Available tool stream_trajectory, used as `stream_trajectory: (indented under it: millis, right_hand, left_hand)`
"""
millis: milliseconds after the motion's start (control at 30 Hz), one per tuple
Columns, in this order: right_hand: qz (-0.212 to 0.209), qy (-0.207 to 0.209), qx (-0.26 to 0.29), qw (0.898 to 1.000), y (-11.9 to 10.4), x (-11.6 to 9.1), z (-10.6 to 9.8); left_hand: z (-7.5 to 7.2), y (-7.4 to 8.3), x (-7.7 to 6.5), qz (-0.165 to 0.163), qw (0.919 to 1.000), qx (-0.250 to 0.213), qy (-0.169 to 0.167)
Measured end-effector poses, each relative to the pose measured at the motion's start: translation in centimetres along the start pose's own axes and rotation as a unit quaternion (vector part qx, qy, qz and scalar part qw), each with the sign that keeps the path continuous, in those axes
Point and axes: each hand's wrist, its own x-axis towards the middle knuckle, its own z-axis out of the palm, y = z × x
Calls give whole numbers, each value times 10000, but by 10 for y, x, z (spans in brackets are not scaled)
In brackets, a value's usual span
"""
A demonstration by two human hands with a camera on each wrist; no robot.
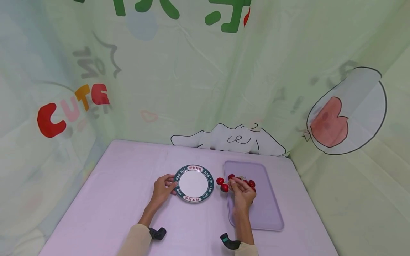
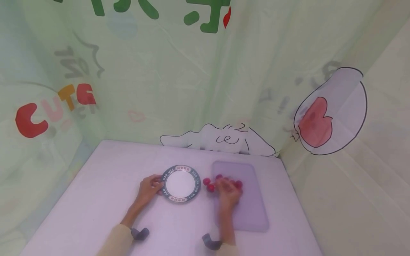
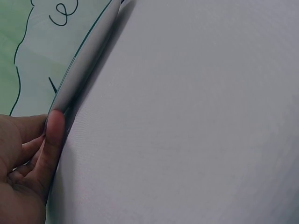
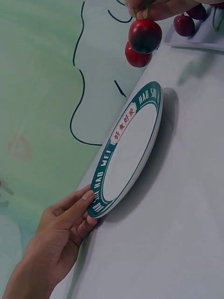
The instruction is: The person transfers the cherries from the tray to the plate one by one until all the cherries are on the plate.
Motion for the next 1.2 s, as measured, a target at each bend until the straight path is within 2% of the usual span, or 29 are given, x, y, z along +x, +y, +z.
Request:
stream_trajectory:
  millis: [233, 500, 933, 1200]
  right_hand:
    - [156, 3, -151, 9998, 0, -7, 7]
    - [371, -113, -484, 9981, 12, -7, 10]
    - [421, -264, -232, 9985, 25, -9, 17]
    - [478, -275, -319, 9980, 27, -12, 20]
  left_hand:
    - [-1, 3, -1, -47, 10000, 71, -9]
    - [-1, 5, -1, -4, 10000, 77, -4]
    - [-3, 3, 0, 52, 10000, -64, -22]
    - [-3, 2, -2, 60, 9999, -85, -27]
